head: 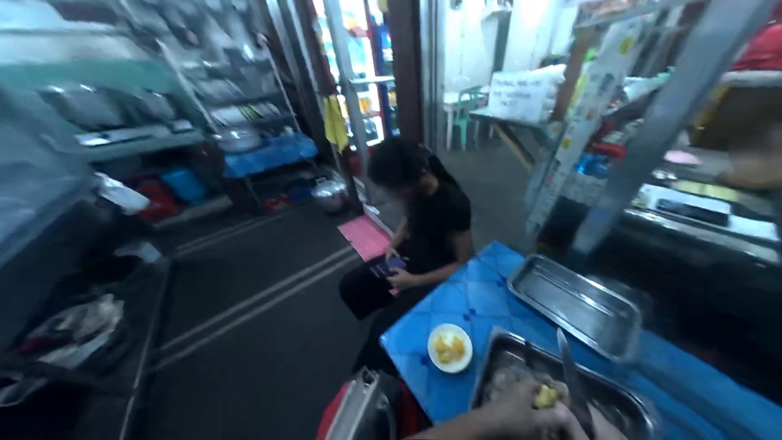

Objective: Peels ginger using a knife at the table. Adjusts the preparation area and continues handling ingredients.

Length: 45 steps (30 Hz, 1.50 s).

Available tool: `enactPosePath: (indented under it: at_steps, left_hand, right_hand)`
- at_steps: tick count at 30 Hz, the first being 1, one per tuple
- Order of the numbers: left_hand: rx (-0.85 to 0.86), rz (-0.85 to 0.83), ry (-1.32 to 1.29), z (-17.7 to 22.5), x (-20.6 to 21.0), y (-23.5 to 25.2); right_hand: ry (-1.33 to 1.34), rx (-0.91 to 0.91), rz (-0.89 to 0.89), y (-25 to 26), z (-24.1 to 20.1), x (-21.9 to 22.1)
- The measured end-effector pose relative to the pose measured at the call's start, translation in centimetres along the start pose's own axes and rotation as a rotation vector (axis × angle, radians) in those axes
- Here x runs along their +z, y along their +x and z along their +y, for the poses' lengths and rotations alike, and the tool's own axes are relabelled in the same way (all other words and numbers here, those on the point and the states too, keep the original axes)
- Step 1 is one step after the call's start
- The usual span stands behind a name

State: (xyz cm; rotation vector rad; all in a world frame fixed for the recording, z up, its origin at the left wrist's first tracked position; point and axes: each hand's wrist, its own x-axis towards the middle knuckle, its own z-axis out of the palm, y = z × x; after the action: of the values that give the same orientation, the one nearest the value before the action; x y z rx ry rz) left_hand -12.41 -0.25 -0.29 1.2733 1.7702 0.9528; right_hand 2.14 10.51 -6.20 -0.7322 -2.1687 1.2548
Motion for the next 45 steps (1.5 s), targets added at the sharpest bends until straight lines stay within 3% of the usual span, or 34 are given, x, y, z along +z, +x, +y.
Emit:
enactPosePath:
  at_steps: [4,7,10,12,18,22,33,45]
  left_hand:
    - [-0.017,-0.114,-0.068,-0.3,0.2,-1.7]
    - [-0.086,-0.207,-0.191,-0.8,6.8,-3.7]
    - [-0.113,-0.188,-0.135,-1.6,13.4,-5.0]
    - [-0.088,-0.123,0.001,-2.5,14.4,-4.9]
    - [-0.330,0.101,0.461,-9.2,9.9,-3.5]
    - [-0.329,0.031,0.608,-12.0,8.6,-2.7]
    - [-0.371,-0.029,0.756,-13.1,9.1,1.0]
    - [-0.356,0.216,0.467,-13.0,8.6,1.4]
  right_hand:
    - [0.285,0.155,-0.057,-1.5,0.4,0.8]
    - [0.426,0.362,-0.035,-9.3,1.9,-2.4]
    - [0.285,0.531,0.086,-16.3,4.1,-6.0]
    - [0.068,0.584,0.126,-18.0,5.8,-7.6]
    - [-0.328,0.745,0.014,-18.6,7.2,-9.1]
    - [-0.499,0.787,-0.018,-18.3,6.1,-9.8]
    - [-0.574,0.822,-0.183,-15.9,8.5,-9.9]
    - [-0.705,0.723,-0.110,-14.9,9.5,-10.1]
